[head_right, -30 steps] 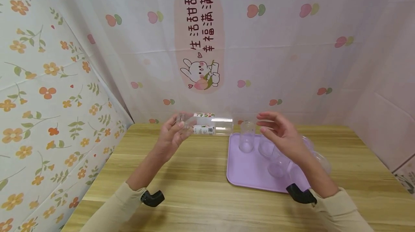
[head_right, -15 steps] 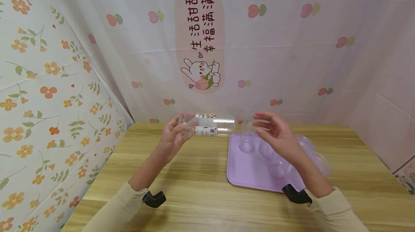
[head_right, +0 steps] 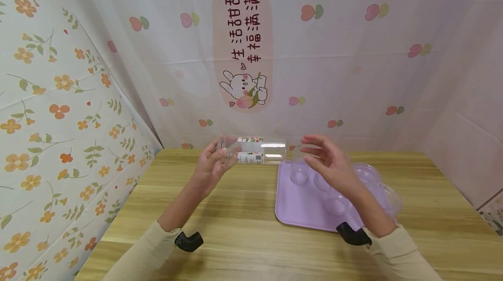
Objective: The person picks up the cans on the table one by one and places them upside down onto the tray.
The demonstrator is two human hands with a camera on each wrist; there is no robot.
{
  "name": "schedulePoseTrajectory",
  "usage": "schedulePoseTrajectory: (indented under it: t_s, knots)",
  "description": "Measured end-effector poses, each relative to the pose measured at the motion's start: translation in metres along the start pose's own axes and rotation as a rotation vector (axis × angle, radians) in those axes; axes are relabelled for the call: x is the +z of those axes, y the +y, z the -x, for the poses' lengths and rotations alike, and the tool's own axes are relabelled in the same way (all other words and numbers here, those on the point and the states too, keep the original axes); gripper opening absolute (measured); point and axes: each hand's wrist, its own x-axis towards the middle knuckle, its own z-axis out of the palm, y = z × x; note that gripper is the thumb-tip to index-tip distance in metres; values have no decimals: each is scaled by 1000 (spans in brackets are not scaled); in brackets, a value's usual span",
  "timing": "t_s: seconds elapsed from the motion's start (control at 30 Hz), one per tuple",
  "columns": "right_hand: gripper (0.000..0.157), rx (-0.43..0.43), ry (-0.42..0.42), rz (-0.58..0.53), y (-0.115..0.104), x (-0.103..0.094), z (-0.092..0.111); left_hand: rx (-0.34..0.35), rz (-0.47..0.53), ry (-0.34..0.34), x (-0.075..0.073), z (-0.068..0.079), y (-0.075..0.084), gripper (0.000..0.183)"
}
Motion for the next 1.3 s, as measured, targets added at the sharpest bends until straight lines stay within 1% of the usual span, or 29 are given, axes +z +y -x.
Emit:
schedulePoseTrajectory:
  t_s: [0.3, 0.43, 0.57, 0.7, 0.87, 1.0, 1.1, 1.3]
  knots:
    - [50, -7, -15, -23, 0, 9, -4, -12, 29, -7, 4, -1, -3, 39]
    - [50, -9, -6, -27, 1, 14, -5, -12, 22, -10, 7, -1, -3, 39]
    - [51, -4, 4, -58, 3, 18, -6, -9, 13, -15, 8, -1, -4, 38]
    - [54, 13, 22, -49, 4, 22, -6, -8, 16, -21, 10, -1, -6, 38]
    - [57, 37, 36, -26, 5, 27, -8, -3, -10, -32, 14, -3, -8, 38]
    - [62, 41, 39, -63, 6, 31, -9, -11, -30, -31, 18, -5, -10, 36]
    - [66, 27, 29, -105, 7, 34, -11, -17, -36, -21, 21, -5, -11, 36]
    - [70, 22, 8, -132, 10, 36, -11, -28, -42, -7, 24, -3, -13, 42]
